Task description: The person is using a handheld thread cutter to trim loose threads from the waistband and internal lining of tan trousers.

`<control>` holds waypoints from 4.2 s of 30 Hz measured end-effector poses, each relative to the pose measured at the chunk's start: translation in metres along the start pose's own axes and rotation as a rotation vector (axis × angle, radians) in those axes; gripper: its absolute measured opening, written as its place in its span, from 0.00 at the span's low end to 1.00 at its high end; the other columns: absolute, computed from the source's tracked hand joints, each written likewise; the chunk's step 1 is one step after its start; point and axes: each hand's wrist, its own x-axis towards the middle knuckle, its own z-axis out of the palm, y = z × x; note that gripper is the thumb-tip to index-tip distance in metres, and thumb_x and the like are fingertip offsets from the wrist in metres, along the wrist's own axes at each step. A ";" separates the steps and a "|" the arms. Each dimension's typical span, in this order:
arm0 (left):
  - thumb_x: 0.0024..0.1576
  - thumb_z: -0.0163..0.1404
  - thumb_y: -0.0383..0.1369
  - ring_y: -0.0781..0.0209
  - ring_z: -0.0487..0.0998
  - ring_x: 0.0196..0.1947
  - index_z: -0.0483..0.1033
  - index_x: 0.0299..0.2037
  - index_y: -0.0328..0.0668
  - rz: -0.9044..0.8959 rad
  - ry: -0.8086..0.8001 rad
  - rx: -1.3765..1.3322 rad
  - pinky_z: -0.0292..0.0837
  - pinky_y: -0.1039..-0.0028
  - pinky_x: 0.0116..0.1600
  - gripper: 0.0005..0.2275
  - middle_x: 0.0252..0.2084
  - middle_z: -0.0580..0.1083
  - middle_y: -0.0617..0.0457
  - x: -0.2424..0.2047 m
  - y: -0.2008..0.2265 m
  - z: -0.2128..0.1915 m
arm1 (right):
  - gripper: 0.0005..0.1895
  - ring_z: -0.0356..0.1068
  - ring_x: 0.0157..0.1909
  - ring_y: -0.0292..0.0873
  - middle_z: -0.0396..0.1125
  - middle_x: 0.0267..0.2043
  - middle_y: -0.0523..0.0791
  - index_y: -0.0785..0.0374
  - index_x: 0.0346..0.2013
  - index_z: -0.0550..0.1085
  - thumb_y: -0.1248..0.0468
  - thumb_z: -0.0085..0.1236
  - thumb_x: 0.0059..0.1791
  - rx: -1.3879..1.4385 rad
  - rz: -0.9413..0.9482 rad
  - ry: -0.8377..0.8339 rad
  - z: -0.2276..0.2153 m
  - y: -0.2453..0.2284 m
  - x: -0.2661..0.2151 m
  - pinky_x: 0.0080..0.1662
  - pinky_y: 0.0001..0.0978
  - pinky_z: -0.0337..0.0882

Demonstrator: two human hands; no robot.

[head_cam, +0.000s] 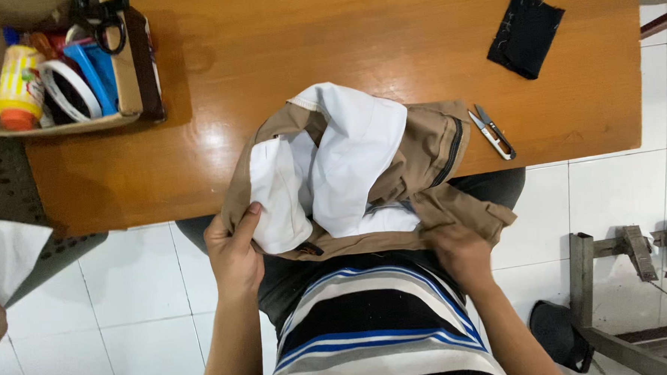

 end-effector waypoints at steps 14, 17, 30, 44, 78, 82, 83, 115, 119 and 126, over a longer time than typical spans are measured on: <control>0.57 0.56 0.22 0.60 0.84 0.38 0.81 0.45 0.33 -0.037 -0.018 -0.058 0.82 0.70 0.45 0.08 0.36 0.82 0.45 -0.008 0.066 0.052 | 0.07 0.77 0.37 0.50 0.78 0.33 0.44 0.55 0.29 0.80 0.72 0.64 0.47 0.491 0.291 0.344 0.002 -0.013 0.004 0.40 0.38 0.73; 0.57 0.55 0.23 0.61 0.83 0.39 0.80 0.47 0.32 -0.038 -0.012 -0.033 0.82 0.70 0.46 0.09 0.38 0.82 0.45 -0.008 0.069 0.054 | 0.08 0.76 0.35 0.41 0.76 0.35 0.37 0.46 0.38 0.82 0.60 0.70 0.45 0.025 0.177 0.199 0.023 -0.003 0.001 0.39 0.34 0.74; 0.57 0.54 0.22 0.61 0.83 0.38 0.79 0.47 0.32 -0.075 0.056 -0.069 0.81 0.70 0.46 0.09 0.38 0.81 0.46 -0.008 0.057 0.045 | 0.01 0.72 0.29 0.44 0.70 0.26 0.41 0.51 0.35 0.84 0.61 0.66 0.50 0.051 0.398 0.184 0.021 -0.012 0.020 0.28 0.29 0.69; 0.56 0.54 0.22 0.61 0.84 0.35 0.80 0.43 0.34 -0.099 0.060 -0.102 0.82 0.71 0.43 0.07 0.35 0.81 0.46 -0.006 0.063 0.050 | 0.14 0.74 0.32 0.45 0.73 0.35 0.42 0.43 0.46 0.82 0.65 0.56 0.52 -0.051 -0.031 0.054 0.020 0.007 0.000 0.35 0.36 0.73; 0.55 0.56 0.22 0.61 0.83 0.37 0.77 0.47 0.32 -0.050 0.152 -0.020 0.81 0.73 0.43 0.10 0.36 0.80 0.47 -0.008 0.062 0.049 | 0.06 0.66 0.33 0.36 0.63 0.29 0.40 0.58 0.45 0.68 0.63 0.43 0.64 0.917 0.777 0.684 -0.014 0.020 -0.022 0.40 0.25 0.67; 0.59 0.55 0.34 0.58 0.66 0.55 0.61 0.63 0.40 0.424 0.232 0.379 0.63 0.70 0.62 0.24 0.58 0.64 0.51 -0.035 0.080 0.066 | 0.16 0.65 0.34 0.41 0.64 0.34 0.49 0.63 0.41 0.66 0.52 0.38 0.57 0.426 0.868 0.924 -0.024 0.045 -0.026 0.37 0.29 0.63; 0.61 0.56 0.41 0.53 0.60 0.53 0.55 0.68 0.38 0.688 0.319 0.655 0.58 0.65 0.61 0.30 0.63 0.58 0.48 -0.043 0.079 0.068 | 0.17 0.71 0.50 0.47 0.69 0.54 0.54 0.68 0.65 0.67 0.75 0.50 0.60 0.316 0.663 0.776 -0.026 0.046 -0.026 0.50 0.34 0.71; 0.52 0.50 0.21 0.49 0.80 0.43 0.75 0.48 0.35 -0.855 -0.038 -0.511 0.77 0.58 0.49 0.13 0.44 0.79 0.41 -0.104 0.061 0.082 | 0.31 0.66 0.65 0.53 0.66 0.63 0.53 0.66 0.64 0.66 0.47 0.39 0.54 1.756 1.010 0.658 -0.116 -0.113 0.080 0.68 0.47 0.63; 0.47 0.38 0.26 0.40 0.67 0.64 0.63 0.67 0.33 -0.791 0.214 -0.638 0.58 0.52 0.72 0.31 0.62 0.69 0.38 -0.098 0.116 0.074 | 0.32 0.77 0.40 0.51 0.72 0.57 0.55 0.61 0.66 0.69 0.43 0.45 0.56 2.135 0.856 0.504 -0.111 -0.102 0.066 0.25 0.32 0.74; 0.59 0.42 0.27 0.42 0.69 0.66 0.69 0.65 0.32 -0.305 -0.271 -1.087 0.59 0.53 0.72 0.22 0.61 0.74 0.39 -0.088 0.072 0.027 | 0.33 0.64 0.67 0.57 0.66 0.64 0.53 0.63 0.67 0.66 0.49 0.45 0.52 2.123 0.849 0.318 -0.082 -0.098 0.083 0.66 0.50 0.61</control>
